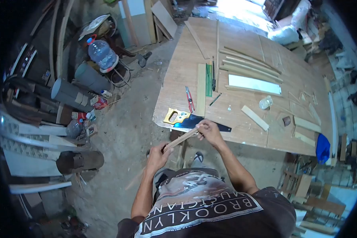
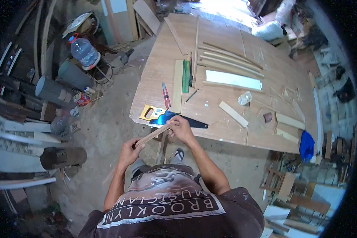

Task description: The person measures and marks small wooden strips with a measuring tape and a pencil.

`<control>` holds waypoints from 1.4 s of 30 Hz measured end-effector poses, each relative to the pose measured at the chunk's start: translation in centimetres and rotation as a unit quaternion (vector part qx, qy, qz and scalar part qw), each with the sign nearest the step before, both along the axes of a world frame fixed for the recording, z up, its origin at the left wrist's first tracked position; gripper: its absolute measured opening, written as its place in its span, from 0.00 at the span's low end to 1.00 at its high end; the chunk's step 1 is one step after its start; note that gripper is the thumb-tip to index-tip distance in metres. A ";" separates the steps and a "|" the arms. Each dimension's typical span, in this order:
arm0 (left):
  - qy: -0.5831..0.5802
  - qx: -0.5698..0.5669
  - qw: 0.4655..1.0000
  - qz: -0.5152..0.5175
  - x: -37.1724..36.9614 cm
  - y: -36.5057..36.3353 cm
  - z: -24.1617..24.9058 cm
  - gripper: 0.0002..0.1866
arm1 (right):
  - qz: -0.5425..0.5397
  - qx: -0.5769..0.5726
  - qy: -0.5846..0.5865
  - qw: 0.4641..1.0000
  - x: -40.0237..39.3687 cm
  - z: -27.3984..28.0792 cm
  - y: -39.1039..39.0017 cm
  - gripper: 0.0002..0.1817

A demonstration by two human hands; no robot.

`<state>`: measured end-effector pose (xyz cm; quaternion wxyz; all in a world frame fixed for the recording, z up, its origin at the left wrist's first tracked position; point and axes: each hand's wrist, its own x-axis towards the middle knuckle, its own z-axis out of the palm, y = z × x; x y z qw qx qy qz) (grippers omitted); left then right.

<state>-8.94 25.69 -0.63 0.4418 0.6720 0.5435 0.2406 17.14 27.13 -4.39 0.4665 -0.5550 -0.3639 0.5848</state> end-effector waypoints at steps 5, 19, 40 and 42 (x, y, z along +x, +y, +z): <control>0.030 -0.017 0.979 -0.200 -1.9 9.1 -0.6 0.14 | -0.136 -0.078 0.005 0.988 -1.2 -1.5 -1.0 0.07; 0.046 0.058 0.902 -0.424 -4.3 32.8 -3.3 0.12 | -0.395 -0.216 -0.290 0.844 -19.1 -1.2 -4.8 0.12; 0.123 0.172 0.754 -0.622 1.7 26.1 -3.9 0.14 | -0.463 -0.400 -0.258 0.748 -31.3 -8.9 -19.5 0.18; 0.128 0.179 0.738 -0.638 2.5 27.0 -4.2 0.14 | -0.503 -0.387 -0.266 0.725 -31.6 -8.8 -19.9 0.17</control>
